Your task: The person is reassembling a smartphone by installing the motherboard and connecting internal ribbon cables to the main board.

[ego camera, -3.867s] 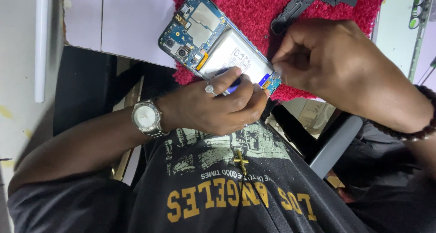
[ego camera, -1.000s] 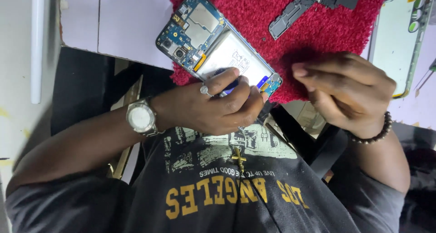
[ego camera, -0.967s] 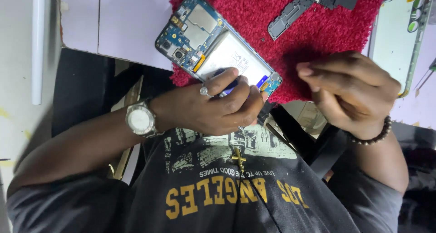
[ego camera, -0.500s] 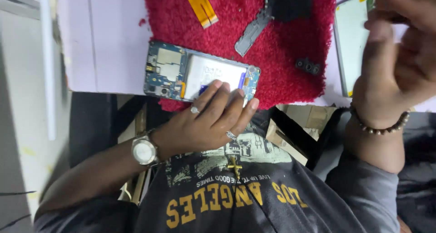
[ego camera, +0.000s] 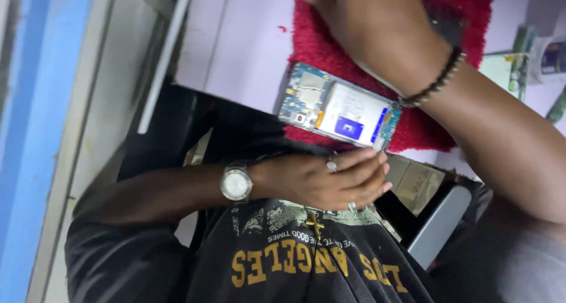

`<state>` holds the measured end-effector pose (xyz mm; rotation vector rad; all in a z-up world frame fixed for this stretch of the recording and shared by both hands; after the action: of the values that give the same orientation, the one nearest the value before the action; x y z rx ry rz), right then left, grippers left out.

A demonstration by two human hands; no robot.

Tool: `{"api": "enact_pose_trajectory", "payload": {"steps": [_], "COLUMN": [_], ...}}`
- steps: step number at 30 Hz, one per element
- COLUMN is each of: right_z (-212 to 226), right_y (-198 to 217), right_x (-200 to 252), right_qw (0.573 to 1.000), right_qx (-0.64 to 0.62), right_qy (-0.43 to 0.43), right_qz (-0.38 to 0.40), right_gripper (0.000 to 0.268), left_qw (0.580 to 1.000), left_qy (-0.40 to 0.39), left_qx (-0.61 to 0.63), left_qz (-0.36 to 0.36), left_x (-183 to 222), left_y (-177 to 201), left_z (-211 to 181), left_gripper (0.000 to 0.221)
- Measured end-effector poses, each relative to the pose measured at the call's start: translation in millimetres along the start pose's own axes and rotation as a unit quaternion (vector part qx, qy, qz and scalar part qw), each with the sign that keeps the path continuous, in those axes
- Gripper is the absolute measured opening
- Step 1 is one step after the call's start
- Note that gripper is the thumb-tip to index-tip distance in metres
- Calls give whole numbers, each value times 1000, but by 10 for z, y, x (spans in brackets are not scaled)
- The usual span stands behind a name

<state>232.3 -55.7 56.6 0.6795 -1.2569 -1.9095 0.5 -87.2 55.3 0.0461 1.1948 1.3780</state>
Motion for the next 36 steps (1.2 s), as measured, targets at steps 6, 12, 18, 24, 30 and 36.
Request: {"api": "enact_pose_trajectory", "payload": {"steps": [6,12,18,24,30,36], "right_z": [-124,250,370,434,679,756], "right_y": [217,703,548,302,364,388], "right_x": [174,577,940,1016,1101,1168], "right_qw": [998,985,949,960,985,988], "right_qx": [54,-161,-288,-253,-162,-123], "right_qy": [24,-65,-86,-72,65,77], "right_qz": [-13,21,96,96,-9,-45], "right_gripper": [14,26,24,39,29,26], "left_qw": [999,997,986,981,977,975], "left_qy": [-14,5,125,172,191,205], "left_qx": [-15,-69,-101,-38,-22,0], "left_qz": [-24,-29,37,75,92,87], "left_x": [1,171,596,715,758,745], "left_y": [49,63,56,69,-8,-5], "left_z": [-4,104,555,843,887,877], "left_gripper": [40,49,54,71,80,79]}}
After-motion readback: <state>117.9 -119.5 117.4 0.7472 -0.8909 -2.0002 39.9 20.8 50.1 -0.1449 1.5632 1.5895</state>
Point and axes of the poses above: each hand's wrist, its own x-axis away from the middle knuckle, its own y-axis out of the back of the hand, z = x × y, the point moved 8 cm from there along -x, towards the middle knuckle, and after that the axes turned 13 degrees about -x, right-handed, at the moved point
